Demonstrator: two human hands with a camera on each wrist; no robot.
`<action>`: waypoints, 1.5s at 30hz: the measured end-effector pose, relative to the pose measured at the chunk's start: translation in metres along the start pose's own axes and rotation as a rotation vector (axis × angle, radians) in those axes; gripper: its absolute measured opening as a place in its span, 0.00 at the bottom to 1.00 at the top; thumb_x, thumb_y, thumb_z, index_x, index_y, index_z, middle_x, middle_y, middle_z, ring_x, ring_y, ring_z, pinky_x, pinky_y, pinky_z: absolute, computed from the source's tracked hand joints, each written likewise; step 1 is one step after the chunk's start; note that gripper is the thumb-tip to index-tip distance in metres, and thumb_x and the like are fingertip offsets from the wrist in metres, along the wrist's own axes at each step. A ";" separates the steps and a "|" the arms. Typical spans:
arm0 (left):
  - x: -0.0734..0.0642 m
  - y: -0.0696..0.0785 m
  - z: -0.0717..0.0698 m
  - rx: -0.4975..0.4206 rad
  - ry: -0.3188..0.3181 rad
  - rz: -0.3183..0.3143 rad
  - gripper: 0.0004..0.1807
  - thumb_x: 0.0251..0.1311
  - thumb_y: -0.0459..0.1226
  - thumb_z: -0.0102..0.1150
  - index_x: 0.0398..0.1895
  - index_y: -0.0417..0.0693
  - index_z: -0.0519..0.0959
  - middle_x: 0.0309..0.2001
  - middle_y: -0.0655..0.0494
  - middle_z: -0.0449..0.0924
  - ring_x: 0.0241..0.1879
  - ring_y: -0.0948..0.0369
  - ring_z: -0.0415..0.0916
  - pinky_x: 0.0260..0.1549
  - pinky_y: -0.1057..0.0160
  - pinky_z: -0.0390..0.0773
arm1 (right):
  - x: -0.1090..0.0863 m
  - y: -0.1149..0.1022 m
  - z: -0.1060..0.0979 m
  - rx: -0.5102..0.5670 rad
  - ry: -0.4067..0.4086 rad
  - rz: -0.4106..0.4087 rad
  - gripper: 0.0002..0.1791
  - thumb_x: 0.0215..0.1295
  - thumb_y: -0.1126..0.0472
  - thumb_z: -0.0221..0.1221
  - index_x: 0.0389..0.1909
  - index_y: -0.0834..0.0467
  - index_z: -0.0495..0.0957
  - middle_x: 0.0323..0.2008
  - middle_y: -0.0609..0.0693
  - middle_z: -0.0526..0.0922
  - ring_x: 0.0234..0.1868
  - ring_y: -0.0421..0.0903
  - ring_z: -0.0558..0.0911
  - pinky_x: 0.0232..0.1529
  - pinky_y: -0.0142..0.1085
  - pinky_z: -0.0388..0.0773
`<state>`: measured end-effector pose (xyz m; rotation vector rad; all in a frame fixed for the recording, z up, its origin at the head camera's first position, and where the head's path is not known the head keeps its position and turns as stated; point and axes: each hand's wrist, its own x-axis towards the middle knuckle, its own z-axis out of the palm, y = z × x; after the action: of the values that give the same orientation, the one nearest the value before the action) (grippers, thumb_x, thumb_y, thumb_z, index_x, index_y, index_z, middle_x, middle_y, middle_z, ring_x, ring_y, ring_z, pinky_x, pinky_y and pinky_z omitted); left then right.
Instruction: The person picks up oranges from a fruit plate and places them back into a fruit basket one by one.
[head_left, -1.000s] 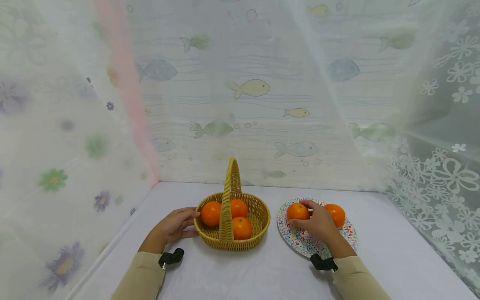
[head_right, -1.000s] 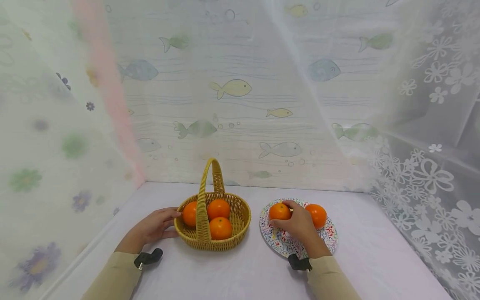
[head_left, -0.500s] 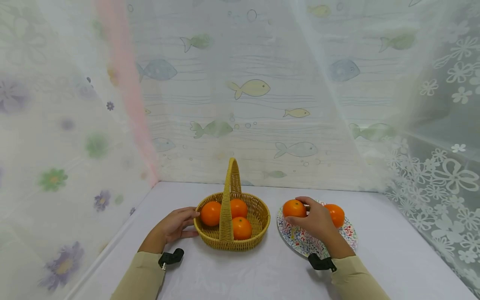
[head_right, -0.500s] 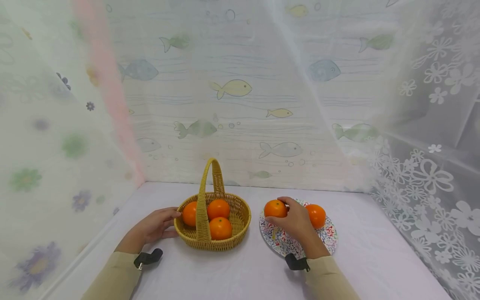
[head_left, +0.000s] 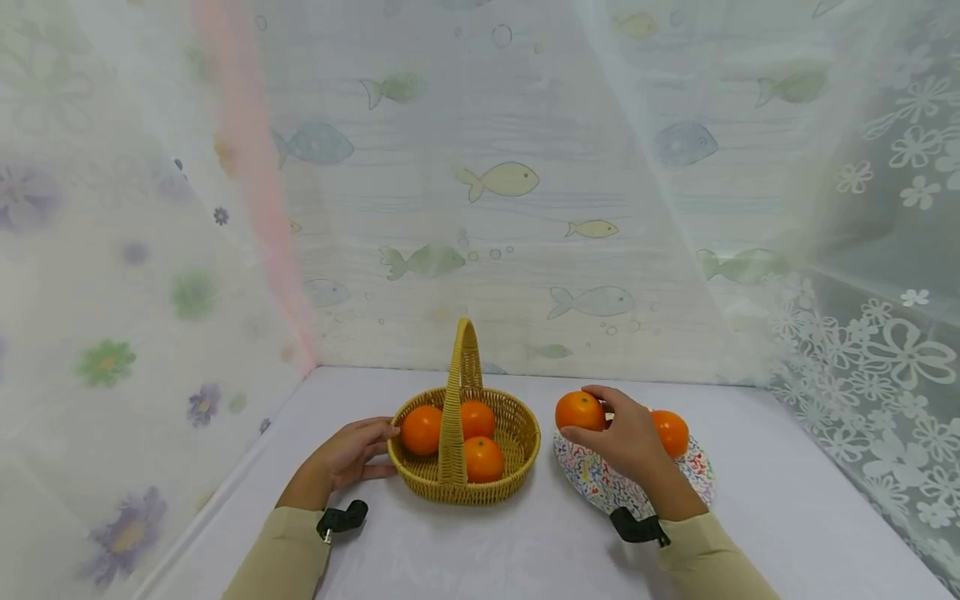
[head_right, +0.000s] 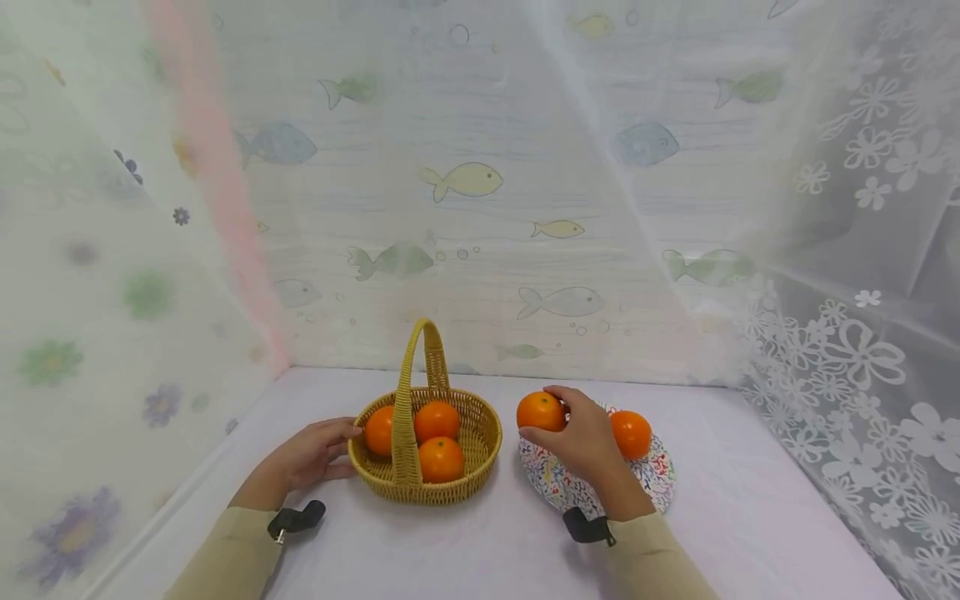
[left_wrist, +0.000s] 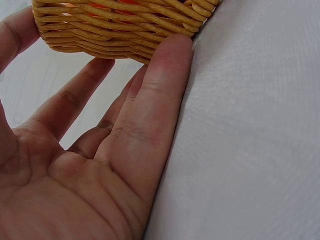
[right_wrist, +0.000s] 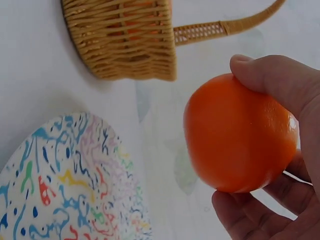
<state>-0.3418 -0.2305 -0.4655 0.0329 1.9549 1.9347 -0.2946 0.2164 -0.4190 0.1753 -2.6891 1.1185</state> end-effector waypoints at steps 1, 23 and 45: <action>0.000 -0.001 0.000 -0.001 0.000 0.000 0.32 0.71 0.46 0.60 0.73 0.41 0.69 0.70 0.46 0.73 0.59 0.57 0.79 0.56 0.46 0.85 | 0.000 -0.001 0.001 -0.001 0.008 -0.014 0.48 0.50 0.32 0.74 0.71 0.47 0.72 0.63 0.52 0.80 0.53 0.52 0.82 0.45 0.42 0.87; -0.001 -0.013 -0.001 0.000 0.010 -0.011 0.31 0.70 0.46 0.61 0.72 0.42 0.71 0.69 0.47 0.74 0.59 0.57 0.80 0.55 0.46 0.85 | 0.001 -0.055 0.031 0.044 -0.023 -0.248 0.40 0.51 0.40 0.78 0.64 0.51 0.80 0.57 0.45 0.84 0.50 0.46 0.84 0.49 0.45 0.88; 0.006 0.000 -0.003 -0.012 -0.004 -0.015 0.31 0.70 0.44 0.61 0.72 0.42 0.71 0.69 0.47 0.74 0.58 0.58 0.79 0.56 0.47 0.85 | 0.008 -0.065 0.049 -0.100 -0.081 -0.277 0.38 0.49 0.40 0.79 0.62 0.49 0.82 0.53 0.41 0.86 0.47 0.42 0.81 0.50 0.38 0.84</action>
<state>-0.3483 -0.2313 -0.4668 0.0189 1.9355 1.9357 -0.2976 0.1357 -0.4066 0.5670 -2.6767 0.9099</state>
